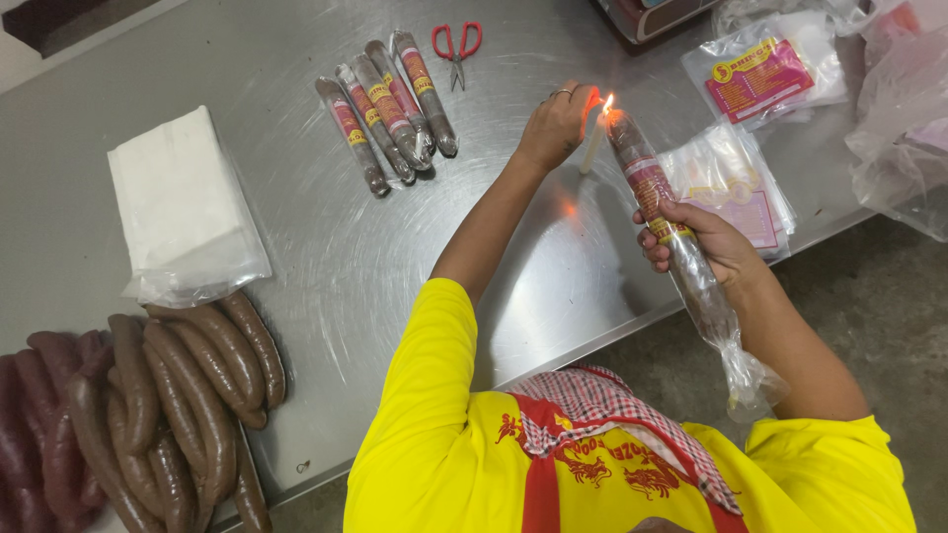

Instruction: The person places a label on plastic film, rolls a sausage into the film, and seals the ends of the plastic by hand using a candle flame.

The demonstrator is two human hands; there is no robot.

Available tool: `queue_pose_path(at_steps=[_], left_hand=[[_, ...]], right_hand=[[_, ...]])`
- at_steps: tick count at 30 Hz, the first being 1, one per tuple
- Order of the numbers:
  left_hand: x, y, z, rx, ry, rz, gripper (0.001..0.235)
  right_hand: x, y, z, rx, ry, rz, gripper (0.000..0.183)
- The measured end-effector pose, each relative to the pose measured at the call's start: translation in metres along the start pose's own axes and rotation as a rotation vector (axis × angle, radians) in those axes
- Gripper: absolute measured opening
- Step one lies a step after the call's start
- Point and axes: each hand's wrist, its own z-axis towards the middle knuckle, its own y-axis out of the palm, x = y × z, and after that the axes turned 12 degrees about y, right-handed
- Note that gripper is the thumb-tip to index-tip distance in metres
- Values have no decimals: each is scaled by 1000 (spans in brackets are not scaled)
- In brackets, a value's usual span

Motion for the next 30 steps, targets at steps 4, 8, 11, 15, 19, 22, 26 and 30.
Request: queue_pose_path(at_steps=[4,8,11,15,19,22,26,30], left_hand=[[0,1,0,17,10,20,12],[5,4,-7,30,-12,56,13],[41,19,-31,-133,-148,126,17],[81,32,-68,-116,-306,-128,17],[124,44,-86,-75,-916,-1150,60],[176,8,-123,-299,-661,-1513,67],[176,-65,-127,-594,-532,-902,73],[174,-139,-117,-625,-541,-452,68]], right_hand=[[1,-1,1,8,-4,16,37],[4,-8,2,-21,0,14,38],[12,-12,0,43,-47,-61,39],[29,-9,-6,116,13,-69,37],[40,3,3,280,-317,-178,27],[43,3,9,313,-732,-80,24],[49,-3,7,171,-1005,163,26],[74,-2,0,87,-955,89,24]])
